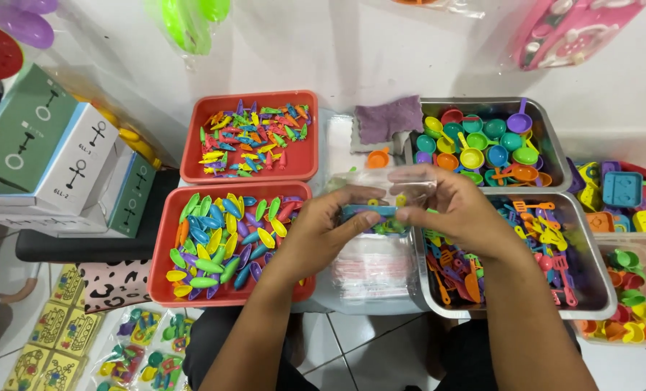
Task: Cleaning small plastic toy utensils and accessories using a cloth and placing them into bags or trays.
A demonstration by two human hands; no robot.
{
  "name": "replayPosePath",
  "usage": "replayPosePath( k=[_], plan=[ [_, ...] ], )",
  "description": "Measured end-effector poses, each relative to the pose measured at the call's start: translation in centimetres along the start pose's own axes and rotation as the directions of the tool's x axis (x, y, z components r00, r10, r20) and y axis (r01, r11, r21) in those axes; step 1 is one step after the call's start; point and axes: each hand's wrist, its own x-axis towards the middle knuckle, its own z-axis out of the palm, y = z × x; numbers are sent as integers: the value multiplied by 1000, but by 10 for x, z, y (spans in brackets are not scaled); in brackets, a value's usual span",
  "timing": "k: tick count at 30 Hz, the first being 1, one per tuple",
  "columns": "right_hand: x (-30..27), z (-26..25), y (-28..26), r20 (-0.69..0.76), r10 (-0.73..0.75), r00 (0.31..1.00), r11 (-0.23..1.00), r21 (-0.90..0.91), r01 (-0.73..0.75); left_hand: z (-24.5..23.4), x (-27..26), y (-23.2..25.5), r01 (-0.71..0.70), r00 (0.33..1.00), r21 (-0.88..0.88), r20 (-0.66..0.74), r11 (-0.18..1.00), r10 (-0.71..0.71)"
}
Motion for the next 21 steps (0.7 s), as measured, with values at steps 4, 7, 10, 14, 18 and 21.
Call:
replayPosePath(
  k=[4, 7, 10, 14, 18, 21],
  plan=[
    [0, -1, 5, -14, 8, 1000, 999, 47, -7, 2, 0, 5, 6, 1000, -6, 0, 1000, -6],
    [2, 1, 6, 1, -13, 1000, 999, 32, 13, 2, 1, 3, 2, 1000, -15, -7, 1000, -2],
    [3, 5, 2, 64, 42, 997, 999, -21, -41, -3, 2, -20, -67, 992, -6, -105, 998, 66],
    [2, 10, 3, 112, 96, 989, 989, -126, -81, -3, 7, -8, -119, 971, -155, -223, 981, 83],
    [-1, 14, -8, 233, 144, 962, 956, -285, -74, 7, 10, 7, -284, 944, -353, -268, 891, 195],
    [0, 22, -9, 246, 160, 956, 937, -344, -68, 9, 7, 9, -297, 950, -357, -207, 886, 235]
  ],
)
